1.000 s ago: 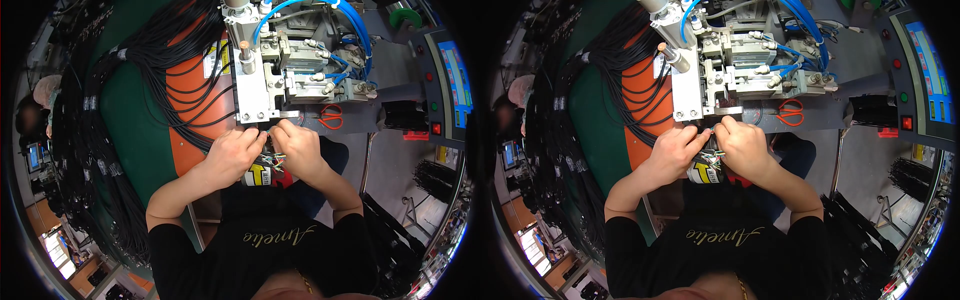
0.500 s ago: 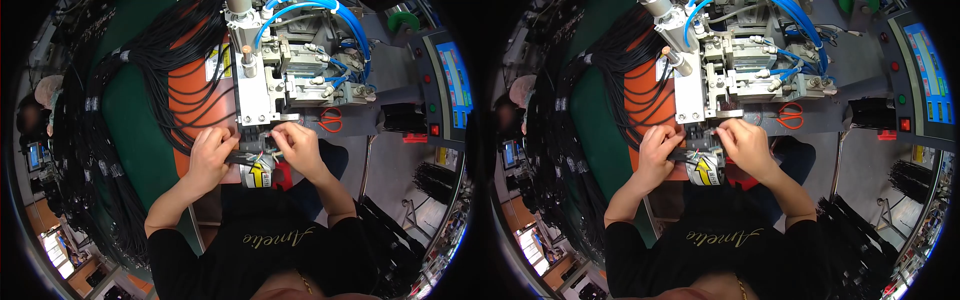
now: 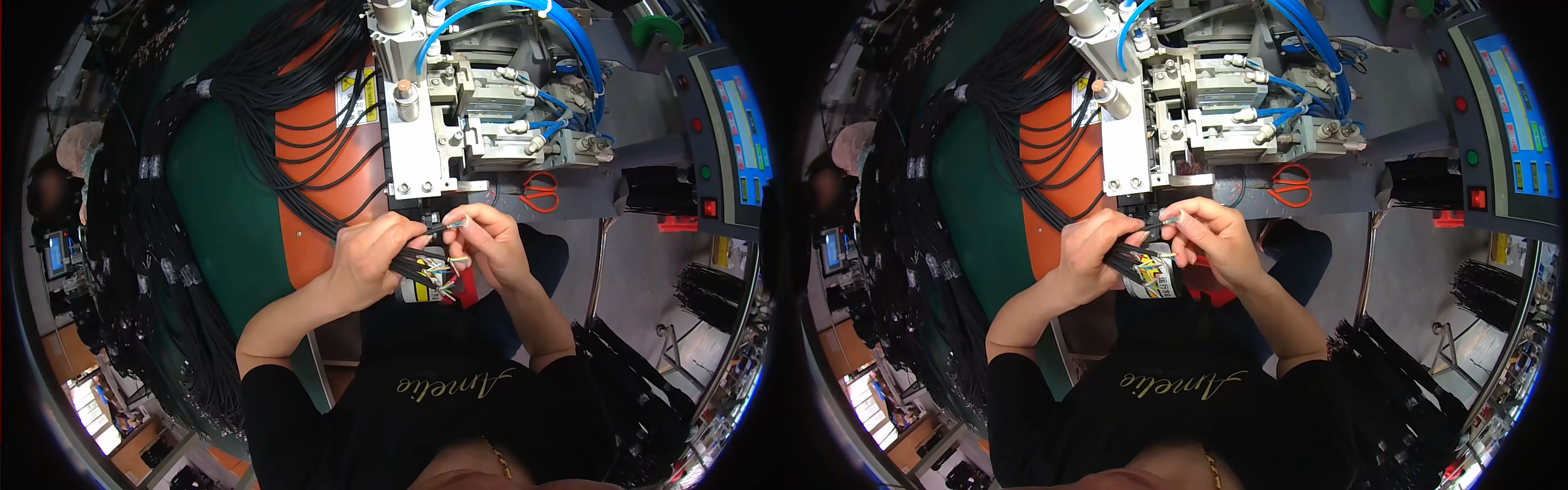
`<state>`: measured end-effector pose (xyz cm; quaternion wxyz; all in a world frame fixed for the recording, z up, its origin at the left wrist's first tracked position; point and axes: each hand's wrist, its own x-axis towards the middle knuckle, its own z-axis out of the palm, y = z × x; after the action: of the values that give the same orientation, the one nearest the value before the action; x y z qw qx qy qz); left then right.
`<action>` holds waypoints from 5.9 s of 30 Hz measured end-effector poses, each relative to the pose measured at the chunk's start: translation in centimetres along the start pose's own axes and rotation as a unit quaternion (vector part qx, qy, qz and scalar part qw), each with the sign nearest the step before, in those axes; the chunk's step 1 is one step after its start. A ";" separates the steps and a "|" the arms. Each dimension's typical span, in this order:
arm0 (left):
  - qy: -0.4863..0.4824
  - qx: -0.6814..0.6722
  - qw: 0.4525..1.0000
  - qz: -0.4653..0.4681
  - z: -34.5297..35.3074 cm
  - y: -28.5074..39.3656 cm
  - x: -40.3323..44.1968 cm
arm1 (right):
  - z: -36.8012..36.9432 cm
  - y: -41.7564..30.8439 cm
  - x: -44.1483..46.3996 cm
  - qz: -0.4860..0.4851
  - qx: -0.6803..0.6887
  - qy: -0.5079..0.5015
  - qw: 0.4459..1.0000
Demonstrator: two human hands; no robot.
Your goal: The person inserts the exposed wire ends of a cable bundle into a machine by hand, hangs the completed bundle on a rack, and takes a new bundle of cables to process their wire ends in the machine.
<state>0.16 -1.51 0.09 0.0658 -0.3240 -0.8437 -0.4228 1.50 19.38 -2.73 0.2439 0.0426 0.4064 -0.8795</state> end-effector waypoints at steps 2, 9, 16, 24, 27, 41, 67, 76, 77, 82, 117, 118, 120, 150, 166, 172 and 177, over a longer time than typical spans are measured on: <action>0.015 0.021 0.999 0.034 0.6 0.1 0.2 | 0.1 0.1 0.2 0.008 0.007 -0.004 1.000; -0.018 0.009 1.000 -0.012 0.8 0.7 0.3 | 2.5 0.2 -0.2 -0.103 -0.106 0.019 0.989; -0.038 -0.091 0.992 -0.073 0.2 0.0 0.4 | 2.8 2.6 -0.5 -0.421 -0.550 0.058 0.719; -0.122 -0.204 0.962 -0.137 -1.1 -0.7 0.9 | -0.1 1.1 0.8 -0.096 -0.046 -0.056 0.993; -0.143 -0.292 0.923 -0.207 -1.5 -0.8 0.9 | 0.0 0.9 1.0 -0.069 -0.034 -0.069 0.995; -0.182 -0.357 0.880 -0.256 -1.2 -1.6 0.8 | 0.2 0.1 1.4 -0.133 -0.177 -0.040 0.975; -0.156 0.217 0.963 0.041 -0.2 1.4 0.9 | 1.3 -0.5 1.1 -0.270 -0.732 0.034 0.625; -0.169 0.225 0.959 0.026 -0.2 0.8 1.3 | 1.0 0.2 1.4 -0.366 -0.636 0.081 0.674; -0.155 0.217 0.963 0.038 -0.2 0.5 1.3 | 0.9 0.1 1.5 -0.366 -0.637 0.080 0.674; -0.156 0.199 0.968 0.010 -0.9 0.8 0.8 | -0.4 0.2 2.0 -0.276 -0.681 0.050 0.676; -0.080 -0.114 0.985 -0.098 -0.4 -0.8 0.4 | 0.6 0.5 0.4 -0.060 -0.069 -0.031 0.995; -0.108 -0.168 0.970 -0.136 -0.7 -0.9 0.6 | 0.5 0.4 0.5 -0.061 -0.069 -0.031 0.995; -0.132 -0.237 0.946 -0.178 -0.8 -1.1 0.7 | 0.5 0.3 0.6 -0.050 -0.100 -0.044 0.993; -0.112 0.118 0.987 -0.005 -0.4 0.0 0.0 | 0.7 0.6 1.3 -0.301 -0.643 0.071 0.701; -0.113 0.187 0.974 0.056 -0.3 0.5 0.5 | 1.3 -0.4 1.4 -0.322 -0.732 0.038 0.599; -0.129 0.192 0.970 0.070 -0.4 0.3 0.5 | 1.2 -0.1 1.3 -0.334 -0.709 0.052 0.619; -0.151 0.215 0.962 0.078 -0.4 0.6 0.5 | 1.4 -1.1 1.6 -0.297 -0.737 0.022 0.608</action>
<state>0.01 -1.31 0.93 0.0386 -0.4267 -0.8873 -0.1709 -0.23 18.37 -1.45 -0.0901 -0.2550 0.9127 -0.3063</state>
